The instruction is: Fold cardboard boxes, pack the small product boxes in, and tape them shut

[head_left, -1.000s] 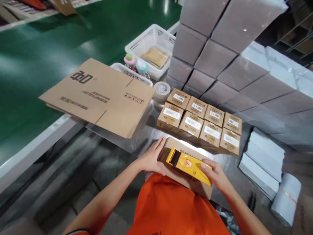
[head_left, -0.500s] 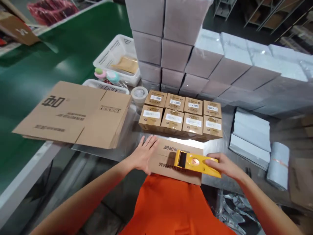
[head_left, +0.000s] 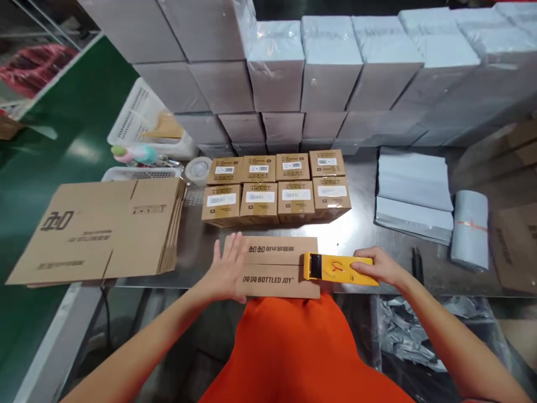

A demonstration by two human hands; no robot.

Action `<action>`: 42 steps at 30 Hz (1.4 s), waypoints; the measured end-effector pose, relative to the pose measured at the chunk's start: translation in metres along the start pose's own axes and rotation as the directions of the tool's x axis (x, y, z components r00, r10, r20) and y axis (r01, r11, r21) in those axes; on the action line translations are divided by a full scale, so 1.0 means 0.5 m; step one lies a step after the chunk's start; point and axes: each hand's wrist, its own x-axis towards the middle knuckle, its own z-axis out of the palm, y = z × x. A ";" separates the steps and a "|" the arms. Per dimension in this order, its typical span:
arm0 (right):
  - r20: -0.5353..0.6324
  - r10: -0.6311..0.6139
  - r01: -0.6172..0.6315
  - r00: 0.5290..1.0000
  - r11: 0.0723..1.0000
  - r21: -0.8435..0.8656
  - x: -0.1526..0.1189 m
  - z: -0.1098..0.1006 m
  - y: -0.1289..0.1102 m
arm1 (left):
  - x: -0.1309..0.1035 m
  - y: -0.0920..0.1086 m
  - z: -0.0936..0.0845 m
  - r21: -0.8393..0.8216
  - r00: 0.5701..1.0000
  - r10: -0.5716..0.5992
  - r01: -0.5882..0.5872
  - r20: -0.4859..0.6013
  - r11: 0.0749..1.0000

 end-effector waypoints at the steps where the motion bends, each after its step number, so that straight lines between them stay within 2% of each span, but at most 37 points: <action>1: 0.006 -0.003 0.003 1.000 1.000 0.012 0.001 0.001 0.005 | 0.011 0.030 -0.009 -0.021 1.000 0.027 -0.027 -0.007 0.999; 5: 0.009 -0.020 0.019 1.000 0.998 0.060 0.001 0.005 0.019 | 0.064 0.142 -0.051 -0.065 0.987 0.160 -0.160 -0.005 0.985; 7: 0.013 -0.022 0.021 1.000 0.997 0.073 -0.001 0.007 0.023 | 0.085 0.177 -0.066 -0.045 0.986 0.164 -0.162 0.043 0.986; 9: 0.014 -0.048 0.047 0.999 0.996 0.079 -0.003 0.008 0.027 | 0.096 0.195 -0.071 -0.041 0.985 0.157 -0.154 0.078 0.987; 15: 0.037 -0.085 0.080 0.996 0.991 0.104 0.003 0.009 0.041 | 0.093 0.208 -0.059 -0.048 0.985 0.160 -0.157 0.072 0.987; 20: 0.081 -0.163 0.153 0.983 0.981 0.118 0.011 -0.007 0.063 | 0.090 0.210 -0.075 -0.022 0.984 0.152 -0.151 0.091 0.988; 23: 0.075 -0.165 0.159 0.983 0.984 0.079 -0.002 -0.045 0.116 | 0.091 0.211 -0.081 0.012 0.983 0.143 -0.145 0.114 0.989; 27: 0.035 -0.067 0.067 0.997 0.998 -0.007 -0.041 -0.105 0.218 | 0.093 0.214 -0.079 0.056 0.987 0.114 -0.121 0.116 0.991; 30: 0.015 -0.030 0.031 0.999 0.998 -0.054 -0.053 -0.110 0.262 | 0.093 0.219 -0.080 0.063 0.987 0.105 -0.113 0.124 0.992; 33: 0.011 -0.022 0.023 1.000 0.991 -0.134 -0.020 -0.068 0.253 | 0.093 0.225 -0.087 0.071 0.985 0.099 -0.110 0.145 0.991; 37: -0.002 -0.023 0.022 1.000 0.970 -0.240 0.060 0.001 0.199 | 0.096 0.232 -0.092 0.069 0.981 0.086 -0.099 0.174 0.993; 39: -0.028 -0.011 0.003 1.000 0.956 -0.292 0.088 0.019 0.168 | 0.097 0.236 -0.095 0.075 0.978 0.092 -0.107 0.185 0.991; 42: -0.100 0.015 -0.051 0.995 0.927 -0.372 0.097 0.025 0.114 | 0.097 0.241 -0.106 0.048 0.970 0.104 -0.117 0.220 0.992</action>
